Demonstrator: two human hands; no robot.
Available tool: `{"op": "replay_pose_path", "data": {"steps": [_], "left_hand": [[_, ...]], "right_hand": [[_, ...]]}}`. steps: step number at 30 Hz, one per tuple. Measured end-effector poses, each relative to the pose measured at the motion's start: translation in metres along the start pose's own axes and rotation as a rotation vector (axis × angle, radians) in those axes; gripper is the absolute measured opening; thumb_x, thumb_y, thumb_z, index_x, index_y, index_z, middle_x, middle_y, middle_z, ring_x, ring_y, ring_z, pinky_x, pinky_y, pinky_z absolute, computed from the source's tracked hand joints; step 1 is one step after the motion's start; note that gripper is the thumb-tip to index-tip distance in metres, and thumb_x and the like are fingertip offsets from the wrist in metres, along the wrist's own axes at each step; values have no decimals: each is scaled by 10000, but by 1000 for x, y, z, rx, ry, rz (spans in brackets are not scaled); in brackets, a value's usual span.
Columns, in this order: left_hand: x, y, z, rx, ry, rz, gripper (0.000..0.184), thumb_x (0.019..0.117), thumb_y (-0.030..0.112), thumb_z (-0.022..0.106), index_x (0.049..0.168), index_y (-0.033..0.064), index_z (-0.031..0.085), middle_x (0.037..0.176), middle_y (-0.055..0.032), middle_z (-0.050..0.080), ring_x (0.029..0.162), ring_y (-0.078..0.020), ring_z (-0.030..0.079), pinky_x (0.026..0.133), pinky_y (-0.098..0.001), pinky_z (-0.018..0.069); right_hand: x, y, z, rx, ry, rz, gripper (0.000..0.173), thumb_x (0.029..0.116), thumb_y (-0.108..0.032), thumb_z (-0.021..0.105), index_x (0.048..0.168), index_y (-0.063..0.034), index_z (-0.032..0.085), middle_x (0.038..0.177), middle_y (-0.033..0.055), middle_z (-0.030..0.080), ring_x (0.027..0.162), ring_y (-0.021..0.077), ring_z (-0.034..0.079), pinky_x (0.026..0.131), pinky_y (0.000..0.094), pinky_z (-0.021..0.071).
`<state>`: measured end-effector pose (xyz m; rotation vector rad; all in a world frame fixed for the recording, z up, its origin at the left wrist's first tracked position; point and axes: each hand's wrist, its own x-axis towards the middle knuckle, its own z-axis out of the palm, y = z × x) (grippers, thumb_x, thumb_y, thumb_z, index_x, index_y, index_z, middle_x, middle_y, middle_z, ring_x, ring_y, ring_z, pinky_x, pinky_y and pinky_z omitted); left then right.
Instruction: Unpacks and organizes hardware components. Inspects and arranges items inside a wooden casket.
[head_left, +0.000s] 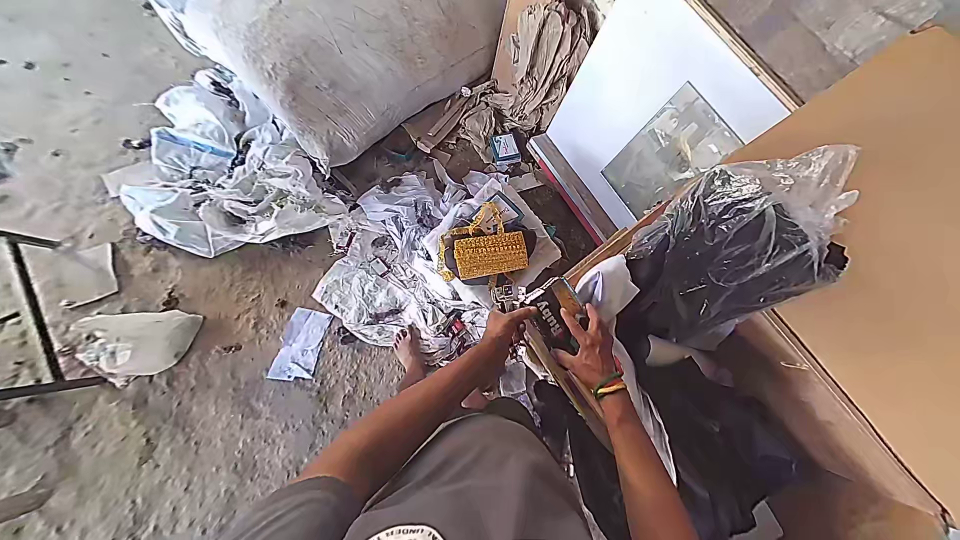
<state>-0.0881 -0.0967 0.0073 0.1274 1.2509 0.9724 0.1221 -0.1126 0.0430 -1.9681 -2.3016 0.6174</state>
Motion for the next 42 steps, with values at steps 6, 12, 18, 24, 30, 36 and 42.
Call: {"op": "replay_pose_path", "data": {"steps": [6,12,18,24,30,36,42], "left_hand": [[10,-4,-7,19,-6,-112,507,858,178,833,1219,11,519,804,-95,606,553,-155,551,498,-306,497],[21,4,-5,16,-76,-227,271,932,219,727,1095,28,625,834,-76,625,603,-150,569,540,-301,509],[18,10,0,74,-30,-184,326,878,170,782,1086,-10,606,825,-85,634,583,-147,570,549,-314,522],[23,1,-12,-15,-98,-224,272,891,102,758,1076,-19,600,787,-89,631,547,-136,552,519,-288,504],[-1,3,-71,-108,-313,-247,196,961,196,659,1057,34,604,709,-42,636,556,-131,597,554,-307,554],[9,16,-140,60,47,-280,472,907,259,797,1222,-29,596,949,-128,711,760,-193,680,706,-374,593],[27,35,-225,400,411,-247,613,821,256,880,1259,-37,567,938,-133,720,651,-172,637,603,-354,548]], "right_hand": [[1,-4,0,-34,-59,51,850,693,-523,840,1479,-373,555,1618,276,308,1430,477,386,1061,642,409],[13,-1,-9,55,-86,59,888,673,-524,889,1470,-284,581,1579,286,367,1400,478,422,1081,625,419],[28,19,-6,288,-103,256,881,882,-455,778,1544,-9,406,1450,256,554,1354,373,541,1147,554,410],[35,1,-34,177,-252,347,803,788,-465,850,1410,-40,574,1278,240,656,1211,374,621,1049,590,458],[-13,-55,-21,535,-187,463,632,805,-409,824,1266,-15,647,1093,118,723,1012,184,694,928,428,570],[-21,-109,79,984,-286,673,527,910,-276,758,1307,19,577,1147,138,689,1020,163,664,903,356,556],[18,-150,187,1000,-418,935,502,914,-298,778,1241,45,613,1177,204,646,1059,259,607,919,468,505]]}}
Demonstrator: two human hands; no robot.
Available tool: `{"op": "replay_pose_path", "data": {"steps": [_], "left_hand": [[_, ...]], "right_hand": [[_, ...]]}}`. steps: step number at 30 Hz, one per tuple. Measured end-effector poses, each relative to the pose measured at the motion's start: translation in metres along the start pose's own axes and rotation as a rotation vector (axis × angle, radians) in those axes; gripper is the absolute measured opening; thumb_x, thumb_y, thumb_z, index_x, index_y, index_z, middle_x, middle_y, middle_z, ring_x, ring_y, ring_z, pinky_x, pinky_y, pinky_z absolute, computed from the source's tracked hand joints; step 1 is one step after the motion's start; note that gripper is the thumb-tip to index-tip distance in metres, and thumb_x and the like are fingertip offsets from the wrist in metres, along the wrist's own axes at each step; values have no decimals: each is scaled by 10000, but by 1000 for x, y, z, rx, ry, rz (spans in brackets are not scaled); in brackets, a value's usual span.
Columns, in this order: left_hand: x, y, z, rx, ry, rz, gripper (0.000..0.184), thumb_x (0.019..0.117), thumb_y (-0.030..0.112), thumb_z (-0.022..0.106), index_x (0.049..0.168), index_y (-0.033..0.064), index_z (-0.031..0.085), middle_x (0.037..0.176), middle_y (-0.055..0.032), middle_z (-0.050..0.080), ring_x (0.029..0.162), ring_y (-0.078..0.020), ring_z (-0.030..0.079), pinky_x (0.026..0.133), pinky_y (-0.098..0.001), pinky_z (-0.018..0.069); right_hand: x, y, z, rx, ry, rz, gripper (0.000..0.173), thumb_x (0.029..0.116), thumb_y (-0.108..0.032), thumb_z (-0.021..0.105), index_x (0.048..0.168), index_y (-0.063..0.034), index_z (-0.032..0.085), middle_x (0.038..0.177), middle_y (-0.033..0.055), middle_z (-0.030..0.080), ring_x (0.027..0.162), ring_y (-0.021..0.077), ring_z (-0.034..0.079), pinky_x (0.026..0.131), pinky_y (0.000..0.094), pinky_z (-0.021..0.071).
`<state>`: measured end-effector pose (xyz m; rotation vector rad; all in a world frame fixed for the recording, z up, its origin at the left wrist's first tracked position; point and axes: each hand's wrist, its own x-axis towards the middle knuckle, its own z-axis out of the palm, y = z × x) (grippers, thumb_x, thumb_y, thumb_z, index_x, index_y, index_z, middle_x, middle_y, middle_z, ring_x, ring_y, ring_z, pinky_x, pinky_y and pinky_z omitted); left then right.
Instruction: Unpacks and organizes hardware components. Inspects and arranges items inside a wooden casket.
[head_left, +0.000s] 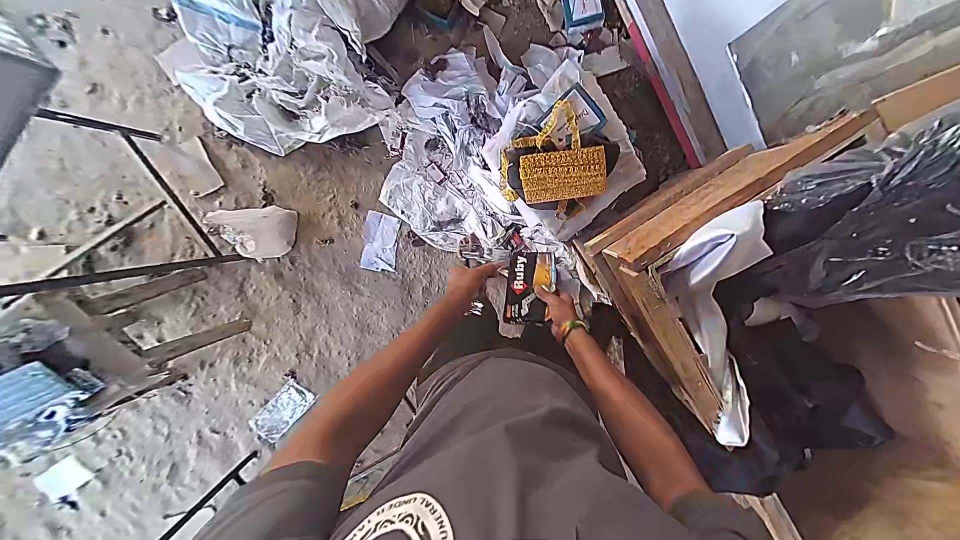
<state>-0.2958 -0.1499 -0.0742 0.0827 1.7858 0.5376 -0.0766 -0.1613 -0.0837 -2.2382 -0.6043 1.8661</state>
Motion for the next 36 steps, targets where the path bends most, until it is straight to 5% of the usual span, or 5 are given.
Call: {"op": "replay_pose_path", "data": {"steps": [6,9,18,24,36], "left_hand": [[22,-19,-92,182,80,-21,352,863,207,829,1088,-2,657,787,-49,719,460,-86,510,452,-275,449],[31,-35,-122,205,113,-85,362,864,179,821,1113,3,626,759,-51,680,444,-87,489,429,-263,440],[48,-60,-142,298,144,-141,288,843,170,850,961,-11,660,618,-61,630,416,-122,507,427,-294,467],[54,-61,-134,258,139,-80,251,830,147,847,911,-3,663,597,-56,630,418,-120,516,432,-286,466],[35,-74,-113,285,133,-87,339,849,234,851,1014,3,665,733,-66,703,450,-123,544,455,-306,490]], "right_hand": [[100,12,48,377,221,127,583,928,-237,757,1393,36,535,1370,246,575,1255,336,555,1027,541,476],[153,1,57,540,388,130,470,960,-251,720,1322,12,579,1218,236,629,1075,329,626,874,525,544],[254,-40,79,888,540,124,595,1014,-425,612,1483,-94,454,1442,202,522,1285,356,539,991,619,486],[265,-28,36,-59,526,152,653,1064,-499,472,1476,8,475,1430,322,516,1319,441,527,1091,561,436],[157,-31,34,-835,-159,-23,514,1026,-383,562,1366,1,602,1351,249,622,1300,390,575,1105,583,422]]}}
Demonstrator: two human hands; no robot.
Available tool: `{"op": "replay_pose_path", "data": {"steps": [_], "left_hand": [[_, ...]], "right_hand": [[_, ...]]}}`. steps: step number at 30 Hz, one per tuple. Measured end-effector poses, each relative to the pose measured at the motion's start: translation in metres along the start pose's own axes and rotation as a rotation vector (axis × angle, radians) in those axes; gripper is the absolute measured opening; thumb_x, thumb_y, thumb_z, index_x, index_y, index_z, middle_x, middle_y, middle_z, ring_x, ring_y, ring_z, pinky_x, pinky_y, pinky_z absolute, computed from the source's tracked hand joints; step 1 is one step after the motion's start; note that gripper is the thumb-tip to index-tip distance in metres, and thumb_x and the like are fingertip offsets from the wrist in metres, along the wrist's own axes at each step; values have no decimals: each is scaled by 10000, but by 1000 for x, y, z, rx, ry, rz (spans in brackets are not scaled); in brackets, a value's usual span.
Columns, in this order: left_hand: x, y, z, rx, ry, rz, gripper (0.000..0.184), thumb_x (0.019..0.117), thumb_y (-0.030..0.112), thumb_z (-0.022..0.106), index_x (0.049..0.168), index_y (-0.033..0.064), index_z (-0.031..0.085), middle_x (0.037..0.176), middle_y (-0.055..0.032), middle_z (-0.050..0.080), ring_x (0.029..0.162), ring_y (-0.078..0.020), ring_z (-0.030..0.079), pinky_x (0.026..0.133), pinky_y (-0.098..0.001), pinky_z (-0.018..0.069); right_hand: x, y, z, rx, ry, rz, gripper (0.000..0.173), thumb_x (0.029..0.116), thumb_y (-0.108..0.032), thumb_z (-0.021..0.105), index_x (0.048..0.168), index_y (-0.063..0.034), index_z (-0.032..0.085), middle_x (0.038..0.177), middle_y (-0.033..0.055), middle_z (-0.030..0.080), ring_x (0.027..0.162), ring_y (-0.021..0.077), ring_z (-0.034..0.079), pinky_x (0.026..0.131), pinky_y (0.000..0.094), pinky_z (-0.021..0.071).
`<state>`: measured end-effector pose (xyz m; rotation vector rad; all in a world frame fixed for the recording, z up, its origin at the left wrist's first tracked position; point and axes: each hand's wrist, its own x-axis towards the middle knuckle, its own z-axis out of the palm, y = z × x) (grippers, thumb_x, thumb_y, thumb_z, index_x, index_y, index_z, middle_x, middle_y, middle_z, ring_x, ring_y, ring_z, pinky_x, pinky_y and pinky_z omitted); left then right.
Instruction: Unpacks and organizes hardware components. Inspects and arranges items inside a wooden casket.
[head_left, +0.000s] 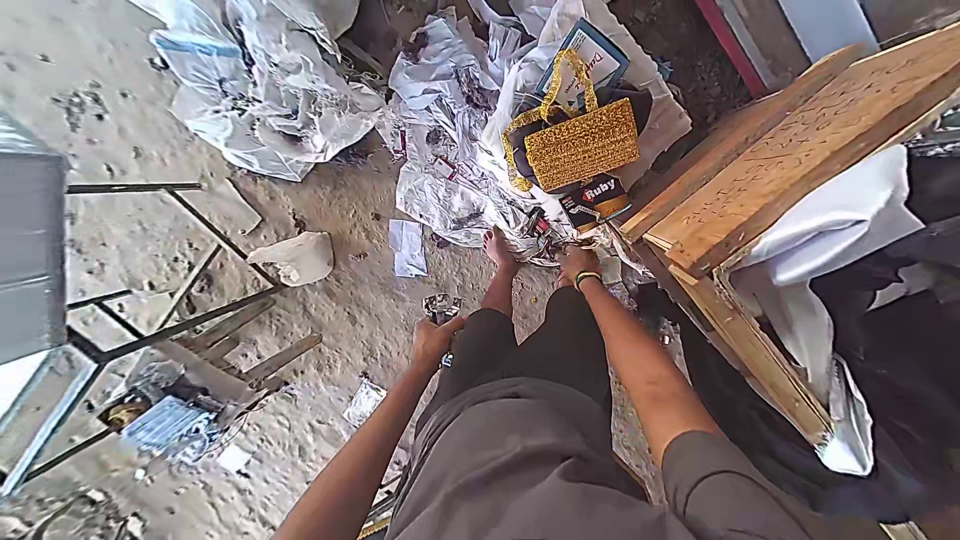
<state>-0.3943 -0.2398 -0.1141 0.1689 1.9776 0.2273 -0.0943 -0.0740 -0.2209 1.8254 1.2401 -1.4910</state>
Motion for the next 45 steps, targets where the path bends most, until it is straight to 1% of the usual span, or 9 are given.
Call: {"op": "replay_pose_path", "data": {"steps": [4,8,12,14,21,25,30,36,45], "left_hand": [[-29,-2,11,-72,-14,44,374,862,238,840,1049,-10,632,715,-65,642,498,-136,557,501,-318,511],[-82,7,23,-646,-56,-21,280,992,167,684,1167,-13,560,773,-83,653,606,-162,634,572,-326,568],[-131,15,9,-1173,-219,10,252,1025,64,559,1264,3,508,934,-158,690,770,-258,704,709,-437,617],[-142,14,-3,-1296,-337,103,318,1022,11,528,1332,16,454,1039,-191,704,878,-302,729,802,-480,619],[-121,9,-79,-1351,-641,332,456,940,-81,491,1381,8,416,1247,-250,673,1097,-386,698,922,-552,580],[-107,-13,-137,-1379,-764,443,445,917,-86,490,1351,7,451,1287,-239,673,1169,-393,679,976,-569,564],[-112,-52,-213,-1383,-635,441,325,886,-88,533,1179,52,539,1001,-108,725,899,-218,727,815,-428,615],[-114,-107,-279,-1630,-478,585,304,883,-32,652,1175,34,597,1003,-130,753,925,-243,745,860,-451,618],[-109,-170,-325,-1873,-20,495,482,727,-171,620,1173,-6,544,992,-140,727,883,-217,728,800,-408,619]], "right_hand": [[-43,10,41,-127,-136,-129,469,1036,-368,526,1317,-6,627,1322,254,631,1261,404,596,1063,614,449],[-72,36,53,-299,-169,-219,489,1025,-389,551,1329,-14,629,1337,246,629,1274,399,592,1076,606,446],[-91,59,20,-400,-187,-274,452,1019,-356,597,1331,-33,654,1339,223,642,1286,370,589,1119,576,421],[-101,67,-7,-339,-124,-225,432,1016,-341,614,1276,0,668,1242,238,677,1164,376,652,1031,571,487],[-203,-39,-60,-17,223,-395,395,1056,-223,567,1349,42,583,1179,241,687,1026,345,700,901,528,565],[-261,-141,30,136,166,-544,406,1079,-278,512,1364,2,582,1151,172,718,1000,272,716,852,471,597],[-300,-262,178,346,-309,-699,478,1117,-368,329,1267,-7,604,993,101,724,854,173,711,702,341,610],[-331,-366,262,-32,-586,-859,364,972,-248,630,1244,-8,606,955,41,721,864,102,701,801,301,600],[-331,-440,379,-402,-852,-727,370,849,-20,753,1197,16,634,956,91,743,832,150,722,776,327,617]]}}
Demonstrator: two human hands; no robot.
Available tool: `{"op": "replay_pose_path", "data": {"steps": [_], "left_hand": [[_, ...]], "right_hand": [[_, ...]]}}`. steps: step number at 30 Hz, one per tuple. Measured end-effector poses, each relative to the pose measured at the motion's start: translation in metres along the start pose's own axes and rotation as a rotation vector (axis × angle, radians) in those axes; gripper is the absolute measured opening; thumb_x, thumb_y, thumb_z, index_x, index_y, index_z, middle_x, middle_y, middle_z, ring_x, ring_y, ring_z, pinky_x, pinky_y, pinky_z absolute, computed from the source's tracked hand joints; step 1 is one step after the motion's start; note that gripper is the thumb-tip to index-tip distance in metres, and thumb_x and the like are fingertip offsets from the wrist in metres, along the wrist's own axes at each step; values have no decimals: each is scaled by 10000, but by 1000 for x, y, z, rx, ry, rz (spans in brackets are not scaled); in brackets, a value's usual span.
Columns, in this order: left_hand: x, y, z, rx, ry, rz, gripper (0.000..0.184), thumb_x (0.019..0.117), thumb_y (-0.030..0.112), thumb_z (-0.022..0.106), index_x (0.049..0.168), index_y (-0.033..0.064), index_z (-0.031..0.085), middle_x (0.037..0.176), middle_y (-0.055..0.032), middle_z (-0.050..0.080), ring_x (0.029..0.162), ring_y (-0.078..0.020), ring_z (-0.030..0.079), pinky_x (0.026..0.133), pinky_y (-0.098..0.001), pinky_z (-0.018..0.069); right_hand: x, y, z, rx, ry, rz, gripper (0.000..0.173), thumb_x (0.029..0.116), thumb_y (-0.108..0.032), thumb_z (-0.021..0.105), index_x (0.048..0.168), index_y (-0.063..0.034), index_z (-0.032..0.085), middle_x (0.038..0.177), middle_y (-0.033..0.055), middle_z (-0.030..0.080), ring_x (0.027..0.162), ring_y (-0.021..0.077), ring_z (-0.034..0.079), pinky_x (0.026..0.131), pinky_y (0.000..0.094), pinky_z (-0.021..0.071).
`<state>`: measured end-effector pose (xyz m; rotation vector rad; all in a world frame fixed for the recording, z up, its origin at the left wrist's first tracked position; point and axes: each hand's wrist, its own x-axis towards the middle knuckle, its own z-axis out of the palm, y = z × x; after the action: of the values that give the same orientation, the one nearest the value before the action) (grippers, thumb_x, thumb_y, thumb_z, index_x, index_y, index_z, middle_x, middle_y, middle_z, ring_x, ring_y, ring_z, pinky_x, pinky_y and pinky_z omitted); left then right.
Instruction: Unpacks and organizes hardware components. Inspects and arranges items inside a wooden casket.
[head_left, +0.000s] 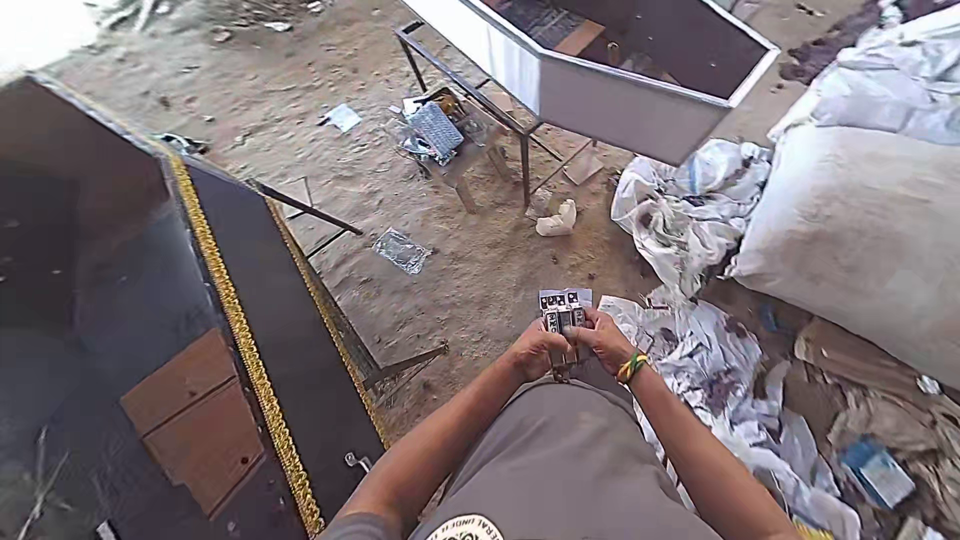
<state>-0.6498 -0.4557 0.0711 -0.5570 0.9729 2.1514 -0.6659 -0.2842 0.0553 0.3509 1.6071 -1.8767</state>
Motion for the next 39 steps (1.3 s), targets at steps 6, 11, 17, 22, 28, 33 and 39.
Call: {"op": "replay_pose_path", "data": {"steps": [6,11,17,22,28,33,39], "left_hand": [[33,41,0,-59,115,96,444,735,-133,605,1153,3,542,990,-150,724,872,-232,728,781,-424,620],[67,72,12,-108,164,133,453,772,-145,578,1195,6,514,1002,-154,713,884,-234,724,793,-430,619],[109,124,14,-45,167,197,416,749,-119,589,1154,-27,580,1024,-162,715,896,-226,712,805,-416,611],[151,187,-16,-97,71,155,600,857,-150,473,1451,-67,444,1330,-249,642,1183,-356,674,1026,-507,558],[211,290,-58,-5,234,143,407,969,-84,506,1373,-47,479,1102,-232,714,988,-354,735,888,-505,617],[252,366,-97,239,405,79,258,1032,42,569,1273,-46,540,911,-185,727,810,-286,748,760,-451,643],[280,417,-104,71,509,69,292,1077,49,444,1357,-14,496,1053,-208,738,909,-320,760,790,-472,643]], "right_hand": [[69,-42,-9,-187,-149,54,469,740,-1,808,1177,-1,639,947,95,740,815,161,724,758,342,620],[112,-68,-23,-175,-170,57,461,700,-10,772,1144,-15,647,924,84,728,787,155,707,722,346,606],[166,-113,-34,-352,-168,-33,338,696,-100,735,1019,-42,656,853,58,681,757,160,665,706,388,569],[231,-150,-41,-265,-74,85,296,775,-4,701,1064,-6,637,868,135,717,682,252,717,609,430,626],[317,-203,-37,67,161,191,419,840,88,734,1216,46,553,956,186,742,776,288,747,707,415,640],[351,-290,-44,218,212,22,307,908,97,641,1198,69,546,975,194,732,815,280,736,744,411,628],[370,-399,-115,384,291,-342,277,1099,-185,410,1189,28,562,1028,190,724,918,277,721,830,448,604]]}}
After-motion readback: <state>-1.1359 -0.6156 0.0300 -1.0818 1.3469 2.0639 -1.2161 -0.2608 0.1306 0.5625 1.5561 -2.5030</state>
